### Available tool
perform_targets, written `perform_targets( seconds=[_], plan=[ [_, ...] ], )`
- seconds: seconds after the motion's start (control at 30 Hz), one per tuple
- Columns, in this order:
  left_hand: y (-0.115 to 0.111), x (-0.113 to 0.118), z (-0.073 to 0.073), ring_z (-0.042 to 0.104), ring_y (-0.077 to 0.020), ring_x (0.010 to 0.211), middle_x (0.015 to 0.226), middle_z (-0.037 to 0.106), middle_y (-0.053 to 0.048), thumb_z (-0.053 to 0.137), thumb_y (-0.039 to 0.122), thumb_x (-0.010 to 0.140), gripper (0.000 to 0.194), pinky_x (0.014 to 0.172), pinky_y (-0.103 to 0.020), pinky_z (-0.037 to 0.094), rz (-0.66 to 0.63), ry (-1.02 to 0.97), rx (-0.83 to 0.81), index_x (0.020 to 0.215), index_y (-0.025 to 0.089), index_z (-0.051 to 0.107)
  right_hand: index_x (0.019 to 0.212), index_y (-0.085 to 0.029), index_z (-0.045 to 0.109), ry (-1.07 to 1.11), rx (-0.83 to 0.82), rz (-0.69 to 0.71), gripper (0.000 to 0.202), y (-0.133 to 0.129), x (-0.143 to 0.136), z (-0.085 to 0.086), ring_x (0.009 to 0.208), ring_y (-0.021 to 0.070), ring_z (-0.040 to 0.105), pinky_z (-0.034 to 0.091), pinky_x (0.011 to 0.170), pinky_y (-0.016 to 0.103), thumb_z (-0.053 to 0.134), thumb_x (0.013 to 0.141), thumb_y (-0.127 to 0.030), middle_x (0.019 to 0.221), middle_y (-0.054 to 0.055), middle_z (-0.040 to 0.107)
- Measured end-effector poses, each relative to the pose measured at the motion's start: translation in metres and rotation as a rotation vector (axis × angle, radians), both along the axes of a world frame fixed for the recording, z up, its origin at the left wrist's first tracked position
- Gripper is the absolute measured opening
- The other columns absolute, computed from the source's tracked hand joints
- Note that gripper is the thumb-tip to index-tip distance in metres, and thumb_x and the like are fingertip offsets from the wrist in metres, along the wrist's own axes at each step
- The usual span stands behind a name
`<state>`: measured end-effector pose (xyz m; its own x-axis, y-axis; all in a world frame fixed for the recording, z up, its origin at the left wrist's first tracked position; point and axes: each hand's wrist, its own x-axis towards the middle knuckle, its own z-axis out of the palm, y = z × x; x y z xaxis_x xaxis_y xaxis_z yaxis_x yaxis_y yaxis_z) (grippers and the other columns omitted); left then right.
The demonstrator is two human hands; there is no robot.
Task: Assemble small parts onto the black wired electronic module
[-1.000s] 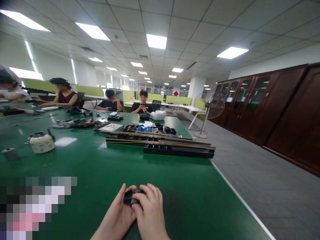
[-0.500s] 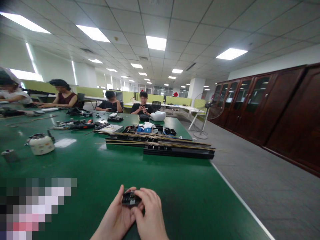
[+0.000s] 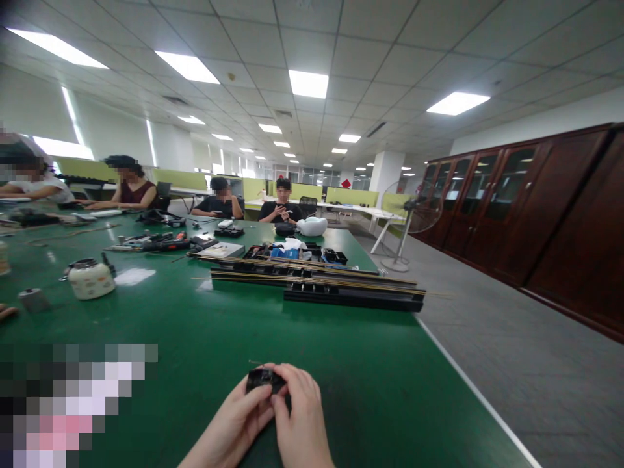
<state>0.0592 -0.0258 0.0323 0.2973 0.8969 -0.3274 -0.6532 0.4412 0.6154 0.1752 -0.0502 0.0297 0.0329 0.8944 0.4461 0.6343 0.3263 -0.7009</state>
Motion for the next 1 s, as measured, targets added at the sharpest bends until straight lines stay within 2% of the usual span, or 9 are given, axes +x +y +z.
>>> perform_targets(
  seconds=[0.2, 0.4, 1.0],
  plan=[
    [-0.0014, 0.0004, 0.0039, 0.064, -0.0239, 0.089, 0.09, 0.068, -0.01, 0.066, 0.006, 0.062, 0.029, 0.077, -0.031, 0.051, -0.003, 0.037, 0.004, 0.089, 0.014, 0.058, 0.106, -0.026, 0.058, 0.003, -0.015, 0.007, 0.038, 0.0001, 0.0003, -0.0012, 0.105, 0.0193, 0.053, 0.043, 0.092, 0.037, 0.047, 0.073, -0.011, 0.11, 0.003, 0.06],
    [-0.0022, -0.0007, 0.0033, 0.064, -0.0234, 0.088, 0.084, 0.068, -0.008, 0.065, 0.007, 0.063, 0.027, 0.077, -0.031, 0.051, -0.014, -0.019, 0.029, 0.088, 0.015, 0.058, 0.104, -0.027, 0.059, -0.005, 0.057, -0.012, 0.035, 0.0009, 0.0004, -0.0038, 0.102, 0.019, 0.056, 0.046, 0.088, 0.035, 0.05, 0.073, -0.013, 0.106, 0.003, 0.062],
    [-0.0041, -0.0016, 0.0062, 0.065, -0.0196, 0.083, 0.086, 0.067, -0.008, 0.063, 0.006, 0.065, 0.025, 0.077, -0.029, 0.049, -0.03, 0.018, 0.03, 0.088, 0.014, 0.057, 0.105, -0.027, 0.057, 0.053, -0.039, 0.034, 0.032, -0.0011, -0.0002, 0.0017, 0.106, 0.018, 0.052, 0.041, 0.094, 0.036, 0.048, 0.077, -0.013, 0.11, 0.003, 0.059]
  ],
)
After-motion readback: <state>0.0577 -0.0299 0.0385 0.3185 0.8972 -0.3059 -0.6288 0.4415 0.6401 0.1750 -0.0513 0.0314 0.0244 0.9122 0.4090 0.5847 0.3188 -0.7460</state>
